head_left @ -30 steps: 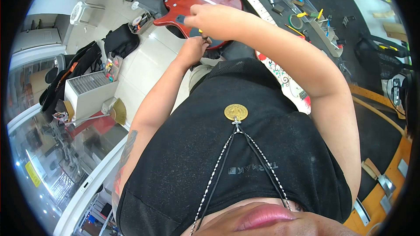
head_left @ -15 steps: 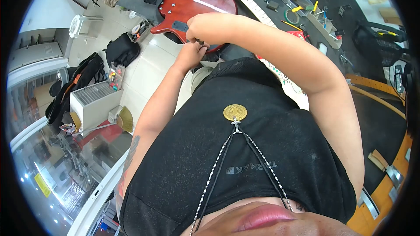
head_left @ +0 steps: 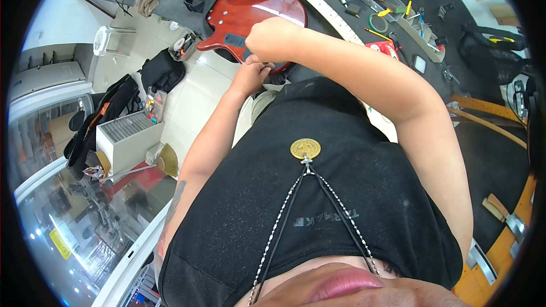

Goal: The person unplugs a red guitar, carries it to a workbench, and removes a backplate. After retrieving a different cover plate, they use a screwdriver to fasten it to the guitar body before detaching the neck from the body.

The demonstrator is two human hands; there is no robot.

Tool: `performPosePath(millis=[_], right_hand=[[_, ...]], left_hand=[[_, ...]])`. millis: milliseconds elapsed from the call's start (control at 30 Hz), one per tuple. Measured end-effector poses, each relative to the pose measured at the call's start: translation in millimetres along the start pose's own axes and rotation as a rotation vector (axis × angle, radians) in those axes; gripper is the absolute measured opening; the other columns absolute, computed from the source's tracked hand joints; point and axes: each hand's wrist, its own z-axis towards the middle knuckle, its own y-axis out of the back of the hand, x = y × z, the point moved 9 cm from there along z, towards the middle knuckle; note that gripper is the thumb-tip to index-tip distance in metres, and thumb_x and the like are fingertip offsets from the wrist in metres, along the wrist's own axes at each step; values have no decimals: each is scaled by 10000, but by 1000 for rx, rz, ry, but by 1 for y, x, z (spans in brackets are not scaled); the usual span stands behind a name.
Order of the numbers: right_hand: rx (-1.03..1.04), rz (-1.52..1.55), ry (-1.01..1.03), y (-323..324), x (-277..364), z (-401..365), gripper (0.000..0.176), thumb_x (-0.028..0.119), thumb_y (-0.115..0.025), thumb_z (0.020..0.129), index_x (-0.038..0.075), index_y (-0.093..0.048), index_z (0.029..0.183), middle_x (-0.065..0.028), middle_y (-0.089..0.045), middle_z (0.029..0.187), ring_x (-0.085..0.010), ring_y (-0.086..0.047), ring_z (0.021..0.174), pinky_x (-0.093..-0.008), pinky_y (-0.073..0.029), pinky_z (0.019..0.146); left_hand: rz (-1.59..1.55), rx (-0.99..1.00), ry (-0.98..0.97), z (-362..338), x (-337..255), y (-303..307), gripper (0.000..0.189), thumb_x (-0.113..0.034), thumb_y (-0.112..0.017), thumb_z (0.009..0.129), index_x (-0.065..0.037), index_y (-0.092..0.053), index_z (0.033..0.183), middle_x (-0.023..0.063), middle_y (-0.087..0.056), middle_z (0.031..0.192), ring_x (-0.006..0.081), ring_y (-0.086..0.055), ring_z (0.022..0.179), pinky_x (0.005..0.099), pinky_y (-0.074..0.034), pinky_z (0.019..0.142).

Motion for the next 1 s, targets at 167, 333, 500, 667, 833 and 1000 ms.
performPosePath(millis=[167,333,500,667,833,1000], right_hand=[[-299,114,124,-4,-8,-6,330,337,-745,879,15,-745,809,-167,-703,805,-368,-716,797,-452,-572,720],[-312,4,260,-4,0,-3,426,426,-687,932,46,-750,751,-145,-705,718,-359,-719,752,-453,-576,718],[77,59,-149,7,-9,-19,191,114,-764,817,11,-723,972,-160,-674,931,-329,-701,951,-451,-560,802],[-338,115,169,-1,-2,-23,193,93,-742,827,13,-716,1000,-155,-657,972,-343,-709,930,-435,-566,813],[-315,99,-16,-12,-11,-19,287,298,-723,875,13,-742,885,-145,-715,888,-348,-723,835,-461,-572,756],[-186,48,-90,-14,-8,-27,302,325,-719,874,24,-740,868,-146,-725,872,-338,-726,816,-472,-573,738]], left_hand=[[19,0,-2,-1,-6,2,207,-115,-638,973,-2,-745,1109,159,-755,1085,302,-716,1064,392,-553,893],[-17,46,63,1,5,-2,164,-86,-638,960,-38,-758,1060,171,-755,1044,315,-719,1030,396,-552,881],[22,27,-36,3,4,-5,161,-88,-642,934,5,-749,1012,197,-745,1011,353,-712,1010,412,-554,901],[12,25,-54,3,-2,-4,150,-79,-635,932,5,-742,995,200,-732,992,374,-698,975,436,-549,892],[34,-88,-207,1,-10,0,126,-85,-644,931,-7,-730,979,170,-712,1036,375,-658,999,439,-537,886],[60,-35,-85,-2,-13,3,108,-65,-650,932,-5,-732,969,168,-712,1079,380,-656,1010,437,-537,903]])
